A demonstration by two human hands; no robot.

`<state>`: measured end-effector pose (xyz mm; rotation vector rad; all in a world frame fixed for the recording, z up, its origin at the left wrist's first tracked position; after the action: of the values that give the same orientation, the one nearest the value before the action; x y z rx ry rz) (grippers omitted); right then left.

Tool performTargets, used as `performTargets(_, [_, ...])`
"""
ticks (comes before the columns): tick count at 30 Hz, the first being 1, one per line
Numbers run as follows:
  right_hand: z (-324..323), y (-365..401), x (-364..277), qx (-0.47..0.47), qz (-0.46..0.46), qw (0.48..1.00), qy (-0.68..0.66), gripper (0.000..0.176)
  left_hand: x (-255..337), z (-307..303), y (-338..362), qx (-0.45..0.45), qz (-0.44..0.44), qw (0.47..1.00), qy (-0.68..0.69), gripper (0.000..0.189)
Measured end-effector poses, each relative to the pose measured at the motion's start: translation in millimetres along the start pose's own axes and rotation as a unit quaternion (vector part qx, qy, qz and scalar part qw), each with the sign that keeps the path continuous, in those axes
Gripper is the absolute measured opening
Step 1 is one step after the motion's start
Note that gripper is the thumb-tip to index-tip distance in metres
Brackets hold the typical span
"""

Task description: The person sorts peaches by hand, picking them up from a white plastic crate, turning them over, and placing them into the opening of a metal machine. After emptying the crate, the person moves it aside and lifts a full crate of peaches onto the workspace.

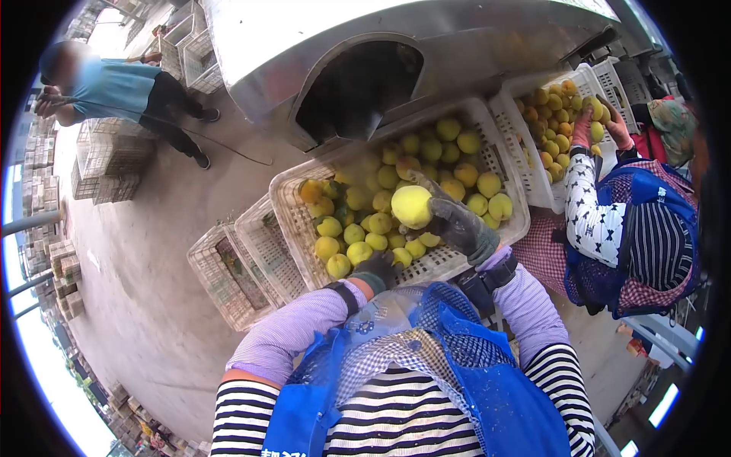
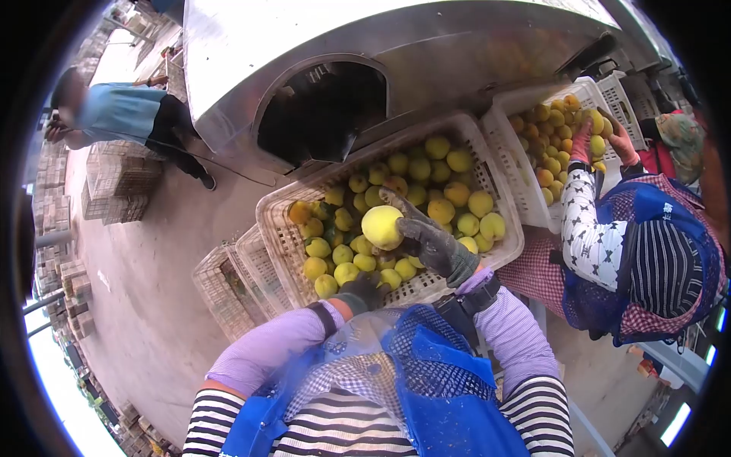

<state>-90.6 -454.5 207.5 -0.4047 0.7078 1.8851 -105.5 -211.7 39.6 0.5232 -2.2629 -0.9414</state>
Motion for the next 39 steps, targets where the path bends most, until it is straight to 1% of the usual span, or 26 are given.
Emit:
performTargets(1, [0,-2,2,0.008,-0.017,1.000,0.007,0.071,2,-4,2,0.005,0.001,1.000,-0.004,0.042])
performTargets(4, [9,2,-1,0.036,-0.033,0.999,0.003,0.077,8,-19,10,-0.007,-0.017,1.000,-0.010,0.043])
performTargets(7, [8,0,-2,0.023,-0.046,0.990,0.135,0.077,12,-40,18,-0.051,-0.014,0.998,0.030,0.045])
performTargets(10, [17,-2,-11,0.082,-0.042,0.992,0.089,0.078,16,-85,30,-0.043,-0.055,0.992,0.109,0.050])
performTargets(11, [16,-2,-12,0.093,-0.054,0.987,0.119,0.075,1,-94,36,0.043,-0.013,0.981,0.190,0.052])
performTargets(12, [15,-3,-11,0.101,-0.065,0.982,0.149,0.073,-19,-103,46,0.130,0.027,0.954,0.270,0.055])
performTargets(13, [14,-4,-10,0.107,-0.077,0.975,0.179,0.071,-21,-131,70,0.161,0.051,0.889,0.426,0.056])
performTargets(14, [11,-7,-6,0.131,-0.113,0.946,0.275,0.069,-11,-165,98,0.189,0.072,0.798,0.568,0.058])
performTargets(16, [10,-15,5,0.171,-0.181,0.854,0.458,0.066,8,-194,123,0.243,0.086,0.755,0.603,0.057])
performTargets(17, [20,-17,4,0.180,-0.191,0.882,0.390,0.070,14,-201,130,0.271,0.094,0.731,0.619,0.057])
performTargets(20, [44,-18,-7,0.174,-0.241,0.882,0.365,0.072,23,-203,138,0.349,0.079,0.742,0.567,0.057])
performTargets(21, [42,-17,-6,0.157,-0.247,0.873,0.390,0.078,25,-207,140,0.344,0.069,0.726,0.591,0.057])
performTargets(23, [53,-16,-11,0.180,-0.277,0.819,0.469,0.081,29,-214,144,0.336,0.053,0.690,0.639,0.057])
performTargets(24, [58,-16,-13,0.189,-0.292,0.788,0.508,0.083,29,-216,145,0.360,0.066,0.704,0.608,0.054])
performTargets(26, [54,-27,-7,0.220,-0.288,0.793,0.490,0.087,24,-215,146,0.407,0.090,0.729,0.543,0.048])
performTargets(27, [53,-33,-7,0.234,-0.287,0.795,0.480,0.089,17,-208,141,0.454,0.079,0.762,0.455,0.045])
performTargets(29, [60,-54,-24,0.237,-0.315,0.748,0.534,0.088,-2,-195,130,0.538,0.051,0.800,0.260,0.038])
performTargets(30, [64,-67,-35,0.240,-0.329,0.723,0.558,0.088,-6,-197,132,0.551,0.055,0.786,0.274,0.036])
performTargets(31, [72,-81,-44,0.280,-0.352,0.633,0.630,0.084,-5,-201,139,0.562,0.060,0.773,0.289,0.033])
performTargets(32, [65,-100,-41,0.297,-0.345,0.590,0.667,0.082,-4,-204,146,0.572,0.066,0.759,0.303,0.031])
performTargets(33, [46,-126,-29,0.313,-0.335,0.546,0.701,0.081,-2,-204,152,0.552,0.069,0.733,0.391,0.035])
performTargets(34, [47,-141,-29,0.329,-0.325,0.499,0.732,0.080,0,-202,158,0.527,0.071,0.701,0.475,0.039])
performTargets(35, [43,-144,-31,0.331,-0.248,0.565,0.714,0.078,2,-201,163,0.497,0.074,0.663,0.555,0.044])
performTargets(36, [42,-150,-31,0.334,-0.263,0.549,0.719,0.077,-1,-200,164,0.461,0.075,0.619,0.632,0.048])
performTargets(38, [45,-155,-28,0.339,-0.287,0.519,0.730,0.075,-5,-194,164,0.459,0.101,0.581,0.664,0.053])
performTargets(39, [47,-157,-30,0.321,-0.301,0.516,0.735,0.074,-7,-189,165,0.457,0.113,0.560,0.682,0.056])
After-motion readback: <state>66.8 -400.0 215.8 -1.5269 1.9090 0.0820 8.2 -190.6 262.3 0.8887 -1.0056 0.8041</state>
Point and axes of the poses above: each hand's wrist, its own y-axis away from the middle knuckle, its own z-axis out of the palm, x = y × z, the point moved 1 cm from there along -y, towards the middle knuckle, and after that the axes turned 3 degrees about -x, right-handed, at the moved point
